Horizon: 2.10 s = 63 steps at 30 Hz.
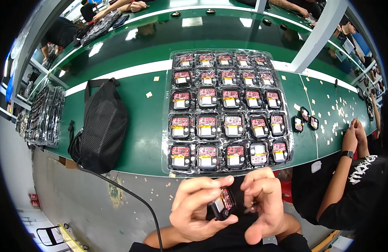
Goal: Assembling small electronic modules and placing them into a plastic organization tray on an assembly line.
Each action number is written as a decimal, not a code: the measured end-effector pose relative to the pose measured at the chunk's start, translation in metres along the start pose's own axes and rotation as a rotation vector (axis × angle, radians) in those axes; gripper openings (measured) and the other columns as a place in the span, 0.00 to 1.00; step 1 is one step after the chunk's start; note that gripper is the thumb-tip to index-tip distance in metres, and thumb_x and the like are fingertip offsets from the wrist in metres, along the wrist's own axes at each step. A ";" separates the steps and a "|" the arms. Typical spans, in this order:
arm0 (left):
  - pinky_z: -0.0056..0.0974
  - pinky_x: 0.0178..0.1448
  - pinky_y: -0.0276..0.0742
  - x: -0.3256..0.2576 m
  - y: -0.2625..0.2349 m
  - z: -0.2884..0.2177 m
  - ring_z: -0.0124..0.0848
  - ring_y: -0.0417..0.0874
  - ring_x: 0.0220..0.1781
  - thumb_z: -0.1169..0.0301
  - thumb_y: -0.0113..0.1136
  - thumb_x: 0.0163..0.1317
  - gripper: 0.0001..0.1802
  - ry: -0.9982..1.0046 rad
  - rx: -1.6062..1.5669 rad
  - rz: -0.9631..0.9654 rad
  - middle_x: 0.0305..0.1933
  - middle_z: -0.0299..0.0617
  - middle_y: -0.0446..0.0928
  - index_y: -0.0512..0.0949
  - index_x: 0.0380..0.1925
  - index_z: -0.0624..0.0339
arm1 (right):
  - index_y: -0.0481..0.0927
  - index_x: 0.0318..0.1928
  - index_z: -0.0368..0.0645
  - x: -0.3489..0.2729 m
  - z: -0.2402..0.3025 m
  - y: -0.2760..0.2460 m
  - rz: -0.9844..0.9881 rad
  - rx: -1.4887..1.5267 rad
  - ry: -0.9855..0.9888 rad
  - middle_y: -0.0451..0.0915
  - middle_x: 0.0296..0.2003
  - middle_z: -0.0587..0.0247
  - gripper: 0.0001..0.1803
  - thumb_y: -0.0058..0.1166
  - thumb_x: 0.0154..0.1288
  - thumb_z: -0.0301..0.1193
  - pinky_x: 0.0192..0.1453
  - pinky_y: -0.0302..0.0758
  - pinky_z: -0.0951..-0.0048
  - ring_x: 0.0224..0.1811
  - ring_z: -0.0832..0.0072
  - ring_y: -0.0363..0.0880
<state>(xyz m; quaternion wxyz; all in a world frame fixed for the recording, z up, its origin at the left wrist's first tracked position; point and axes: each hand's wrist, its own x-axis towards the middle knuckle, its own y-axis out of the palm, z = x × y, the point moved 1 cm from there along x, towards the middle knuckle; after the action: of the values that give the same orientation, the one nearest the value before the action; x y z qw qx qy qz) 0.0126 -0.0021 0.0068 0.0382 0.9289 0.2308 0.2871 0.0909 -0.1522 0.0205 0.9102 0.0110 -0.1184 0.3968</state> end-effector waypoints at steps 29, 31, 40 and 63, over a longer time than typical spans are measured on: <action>0.49 0.63 0.81 -0.008 -0.007 0.003 0.47 0.83 0.56 0.61 0.80 0.51 0.38 -0.386 -0.272 -0.009 0.55 0.52 0.71 0.71 0.57 0.69 | 0.83 0.38 0.38 0.017 0.004 -0.007 -0.124 -0.744 -0.365 0.81 0.30 0.60 0.08 0.68 0.60 0.26 0.27 0.75 0.73 0.24 0.70 0.78; 0.49 0.63 0.81 -0.007 -0.008 0.005 0.48 0.83 0.56 0.62 0.80 0.51 0.38 -0.376 -0.278 0.015 0.56 0.52 0.70 0.72 0.57 0.69 | 0.85 0.38 0.38 0.019 0.001 -0.009 -0.147 -0.709 -0.399 0.79 0.28 0.62 0.13 0.71 0.50 0.24 0.22 0.73 0.74 0.20 0.73 0.77; 0.47 0.70 0.76 -0.006 -0.008 0.005 0.47 0.75 0.66 0.85 0.72 0.53 0.33 -0.372 -0.399 0.071 0.63 0.53 0.65 0.71 0.60 0.76 | 0.83 0.36 0.38 0.015 -0.002 -0.006 -0.167 -0.783 -0.344 0.80 0.28 0.61 0.06 0.67 0.59 0.26 0.26 0.74 0.73 0.24 0.70 0.78; 0.35 0.60 0.77 0.155 -0.043 0.025 0.28 0.79 0.52 0.84 0.69 0.55 0.17 -0.043 0.664 0.214 0.48 0.40 0.74 0.74 0.43 0.66 | 0.84 0.38 0.36 -0.012 -0.010 -0.033 -0.410 -0.736 -0.271 0.79 0.29 0.59 0.07 0.66 0.62 0.26 0.27 0.74 0.74 0.25 0.70 0.77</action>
<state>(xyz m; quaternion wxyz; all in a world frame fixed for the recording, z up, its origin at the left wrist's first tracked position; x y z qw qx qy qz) 0.1222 0.1076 0.0575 -0.2912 0.9155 0.2122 0.1790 0.1084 -0.1822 0.0109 0.8897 -0.2387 -0.3653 0.1342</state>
